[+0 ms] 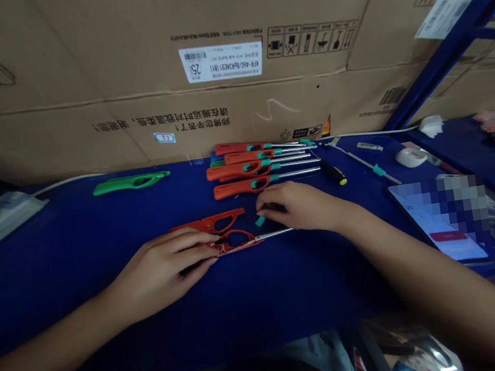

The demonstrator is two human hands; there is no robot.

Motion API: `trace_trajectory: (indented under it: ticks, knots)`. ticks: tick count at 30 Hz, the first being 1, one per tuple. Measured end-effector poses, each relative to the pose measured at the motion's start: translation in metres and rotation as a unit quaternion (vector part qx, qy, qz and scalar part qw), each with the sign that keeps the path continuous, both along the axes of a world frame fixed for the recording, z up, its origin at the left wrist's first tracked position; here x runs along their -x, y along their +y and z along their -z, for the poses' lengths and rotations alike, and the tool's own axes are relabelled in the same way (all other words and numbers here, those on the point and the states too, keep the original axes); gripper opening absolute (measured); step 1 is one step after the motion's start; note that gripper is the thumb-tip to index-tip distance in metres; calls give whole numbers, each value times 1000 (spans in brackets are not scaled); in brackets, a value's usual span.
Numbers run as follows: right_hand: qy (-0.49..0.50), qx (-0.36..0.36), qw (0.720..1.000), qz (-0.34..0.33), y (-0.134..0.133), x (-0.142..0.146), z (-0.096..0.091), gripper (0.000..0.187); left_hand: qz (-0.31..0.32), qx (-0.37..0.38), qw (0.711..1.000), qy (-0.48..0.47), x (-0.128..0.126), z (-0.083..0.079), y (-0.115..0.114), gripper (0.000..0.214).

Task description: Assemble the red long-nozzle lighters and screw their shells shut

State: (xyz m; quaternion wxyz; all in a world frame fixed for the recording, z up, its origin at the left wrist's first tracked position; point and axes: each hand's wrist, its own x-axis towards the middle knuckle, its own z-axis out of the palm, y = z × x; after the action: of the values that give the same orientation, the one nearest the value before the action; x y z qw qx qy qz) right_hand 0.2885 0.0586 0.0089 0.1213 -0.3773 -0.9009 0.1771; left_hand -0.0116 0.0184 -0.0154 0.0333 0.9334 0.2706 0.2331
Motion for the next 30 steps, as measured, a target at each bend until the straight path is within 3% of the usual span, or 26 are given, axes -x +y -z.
trace_trajectory:
  ticks: [9,12,16,23,27,30]
  knots:
    - [14,7,1000,-19,6,-9,1,17,3,0,1000,-4,0,-1,0,18]
    - [9,-8,999,49,6,-9,1,14,4,0,1000,-4,0,0,0,17]
    - [-59,-32,984,167,6,-7,-1,30,6,-3,1000,-5,0,0,0,17]
    - [-68,-9,996,61,5,-7,0,18,7,4,1000,0,0,0,2,17]
    - [-126,-78,984,103,5,-9,-1,28,7,3,1000,1,1,0,1,17]
    - [-105,-89,979,153,7,-11,-1,32,6,2,1000,0,1,0,1,17]
